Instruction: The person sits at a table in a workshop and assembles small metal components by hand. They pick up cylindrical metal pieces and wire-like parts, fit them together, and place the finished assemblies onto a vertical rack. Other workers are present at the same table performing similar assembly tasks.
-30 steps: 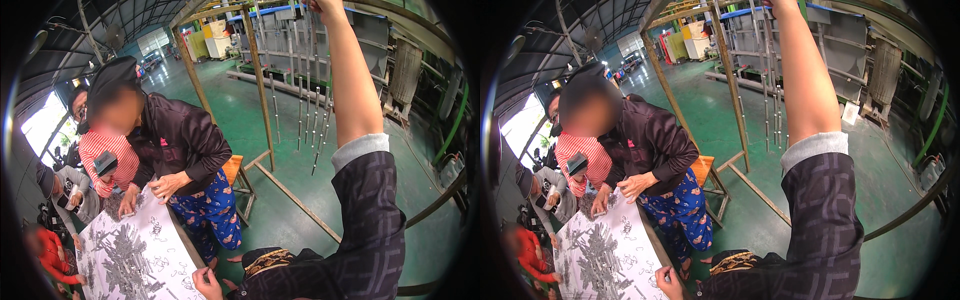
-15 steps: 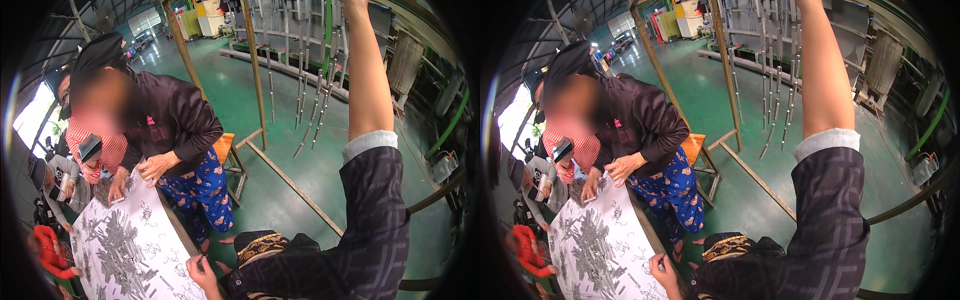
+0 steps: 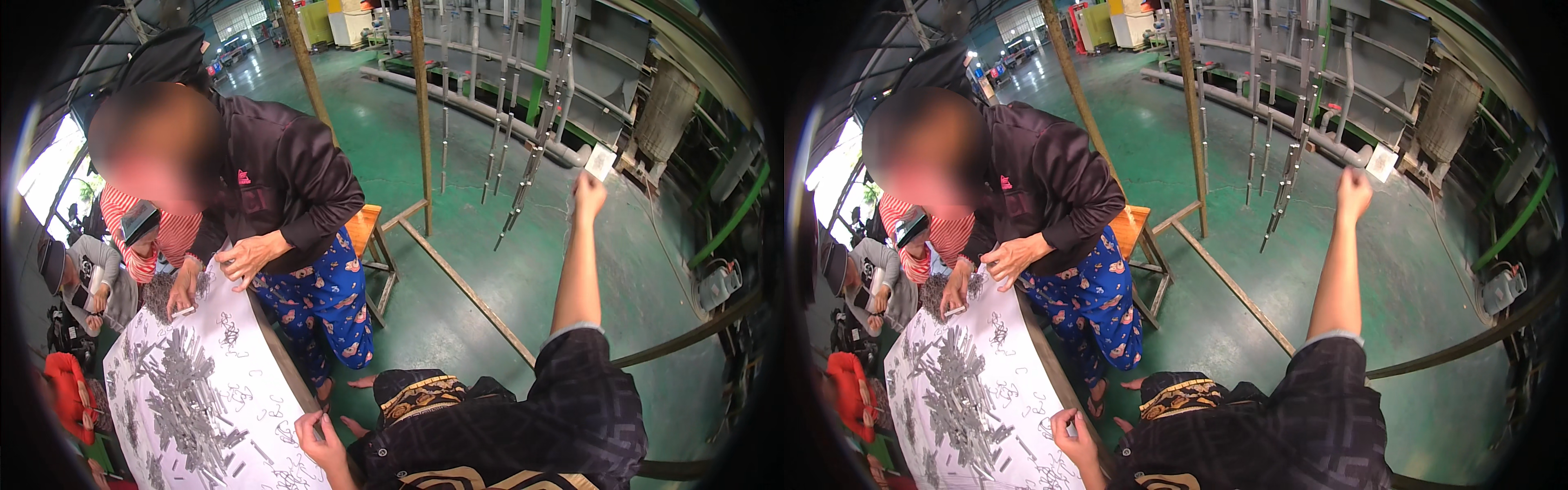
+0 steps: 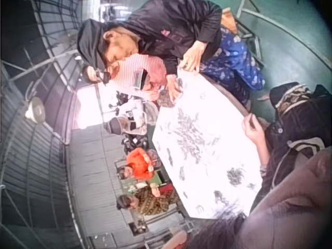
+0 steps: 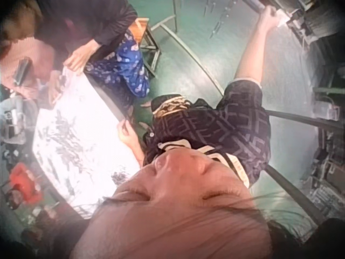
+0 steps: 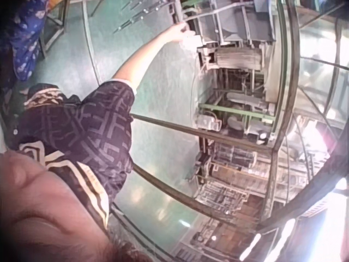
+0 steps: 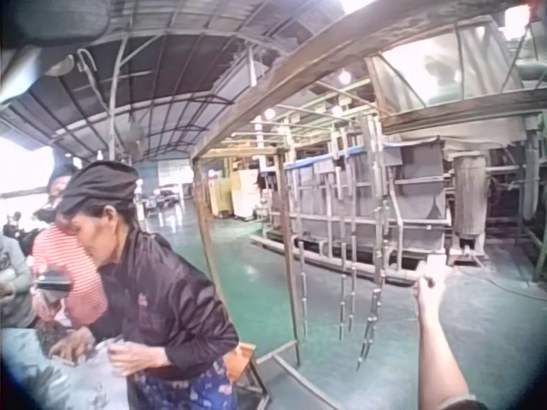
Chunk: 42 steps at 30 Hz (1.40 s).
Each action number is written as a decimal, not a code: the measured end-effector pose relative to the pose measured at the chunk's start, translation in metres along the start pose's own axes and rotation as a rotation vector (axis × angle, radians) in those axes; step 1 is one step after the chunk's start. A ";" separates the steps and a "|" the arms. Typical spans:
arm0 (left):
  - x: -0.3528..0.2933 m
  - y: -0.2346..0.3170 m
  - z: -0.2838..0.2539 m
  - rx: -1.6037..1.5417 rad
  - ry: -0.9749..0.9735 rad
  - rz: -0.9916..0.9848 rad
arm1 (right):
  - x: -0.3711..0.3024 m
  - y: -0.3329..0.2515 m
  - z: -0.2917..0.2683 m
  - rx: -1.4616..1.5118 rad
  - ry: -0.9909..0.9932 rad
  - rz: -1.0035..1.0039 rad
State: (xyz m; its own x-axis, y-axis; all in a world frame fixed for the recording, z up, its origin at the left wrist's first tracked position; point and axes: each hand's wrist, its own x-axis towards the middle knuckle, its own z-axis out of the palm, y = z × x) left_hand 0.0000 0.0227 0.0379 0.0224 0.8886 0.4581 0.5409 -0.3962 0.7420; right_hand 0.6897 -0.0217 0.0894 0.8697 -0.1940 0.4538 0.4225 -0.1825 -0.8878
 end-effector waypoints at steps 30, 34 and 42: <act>-0.006 0.010 0.002 0.041 -0.057 -0.024 | -0.179 0.117 0.060 -0.163 -0.658 0.359; -0.006 0.011 0.001 0.038 -0.059 -0.034 | -0.184 0.119 0.051 -0.079 -0.623 0.364; -0.008 0.008 -0.003 0.056 -0.042 -0.024 | -0.203 0.133 0.034 -0.035 -0.418 0.218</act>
State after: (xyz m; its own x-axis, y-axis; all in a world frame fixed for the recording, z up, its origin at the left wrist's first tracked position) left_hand 0.0020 0.0116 0.0414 0.0433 0.9073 0.4183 0.5876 -0.3618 0.7238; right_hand 0.5775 0.0265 -0.1232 0.9683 0.1720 0.1809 0.2161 -0.2148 -0.9524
